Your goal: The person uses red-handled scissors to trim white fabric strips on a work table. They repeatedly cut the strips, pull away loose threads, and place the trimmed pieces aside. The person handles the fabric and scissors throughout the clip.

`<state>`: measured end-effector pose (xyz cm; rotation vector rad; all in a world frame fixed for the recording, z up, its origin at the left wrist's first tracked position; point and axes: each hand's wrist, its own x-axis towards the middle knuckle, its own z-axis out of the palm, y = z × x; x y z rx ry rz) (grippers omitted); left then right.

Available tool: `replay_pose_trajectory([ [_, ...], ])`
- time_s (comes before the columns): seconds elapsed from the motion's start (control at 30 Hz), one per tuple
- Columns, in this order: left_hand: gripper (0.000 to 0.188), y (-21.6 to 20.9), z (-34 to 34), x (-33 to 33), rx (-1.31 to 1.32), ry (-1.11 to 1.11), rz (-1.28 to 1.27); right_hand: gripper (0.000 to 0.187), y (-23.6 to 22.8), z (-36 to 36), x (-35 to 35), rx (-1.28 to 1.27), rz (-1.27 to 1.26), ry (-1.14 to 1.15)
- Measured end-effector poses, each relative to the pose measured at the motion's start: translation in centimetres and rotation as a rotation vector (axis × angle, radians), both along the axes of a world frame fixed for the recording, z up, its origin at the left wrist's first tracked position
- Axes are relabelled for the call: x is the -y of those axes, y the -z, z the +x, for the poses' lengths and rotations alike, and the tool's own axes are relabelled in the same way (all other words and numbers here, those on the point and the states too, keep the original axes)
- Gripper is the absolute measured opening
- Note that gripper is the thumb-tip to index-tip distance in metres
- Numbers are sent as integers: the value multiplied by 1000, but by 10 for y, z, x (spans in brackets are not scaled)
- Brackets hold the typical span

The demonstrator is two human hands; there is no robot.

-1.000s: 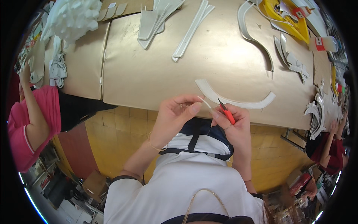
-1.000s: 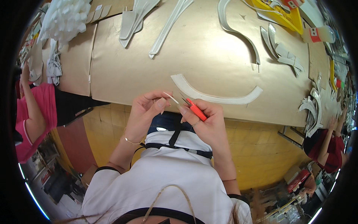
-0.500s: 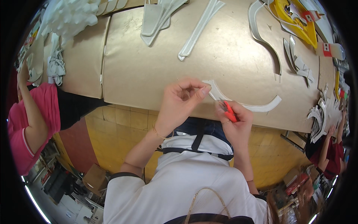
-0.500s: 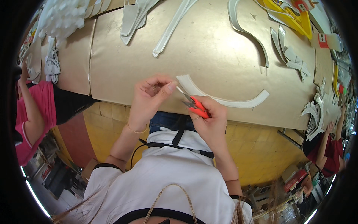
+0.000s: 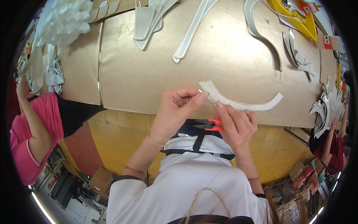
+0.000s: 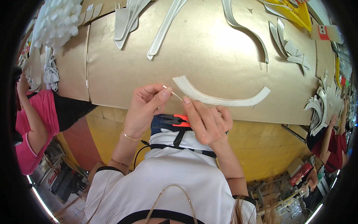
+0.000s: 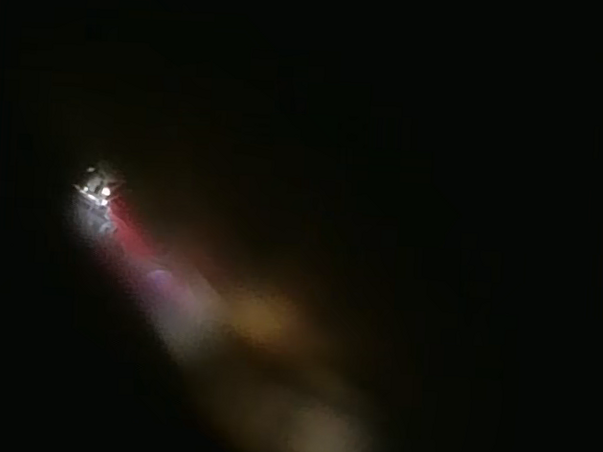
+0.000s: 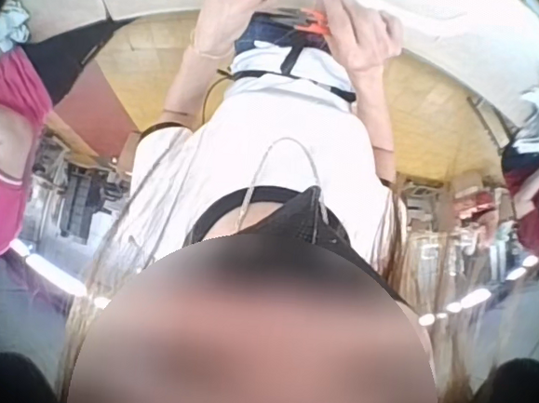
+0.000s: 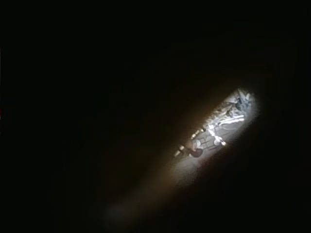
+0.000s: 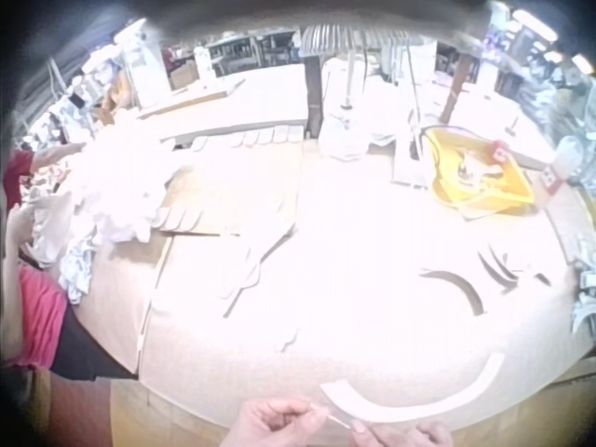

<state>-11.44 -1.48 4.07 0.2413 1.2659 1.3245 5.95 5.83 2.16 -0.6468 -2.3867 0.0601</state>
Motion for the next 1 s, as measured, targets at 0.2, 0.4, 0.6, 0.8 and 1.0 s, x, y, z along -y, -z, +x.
replay_pose_trajectory([
  [0.2,7,-3,-9,5,-112,36,145,27,-13,-4,1,-247,-978,-110],
  [0.4,5,-6,-22,6,-178,170,346,23,-40,1,-14,-319,-1963,-193],
  [0.6,12,-13,-25,9,-199,230,337,22,-42,0,-23,-366,-2313,-234],
  [0.8,12,-11,-28,9,-224,291,466,20,-46,3,-14,-404,-2293,-251],
  [1.0,28,-6,-24,6,-292,175,474,10,-57,2,4,-427,-1766,-117],
])
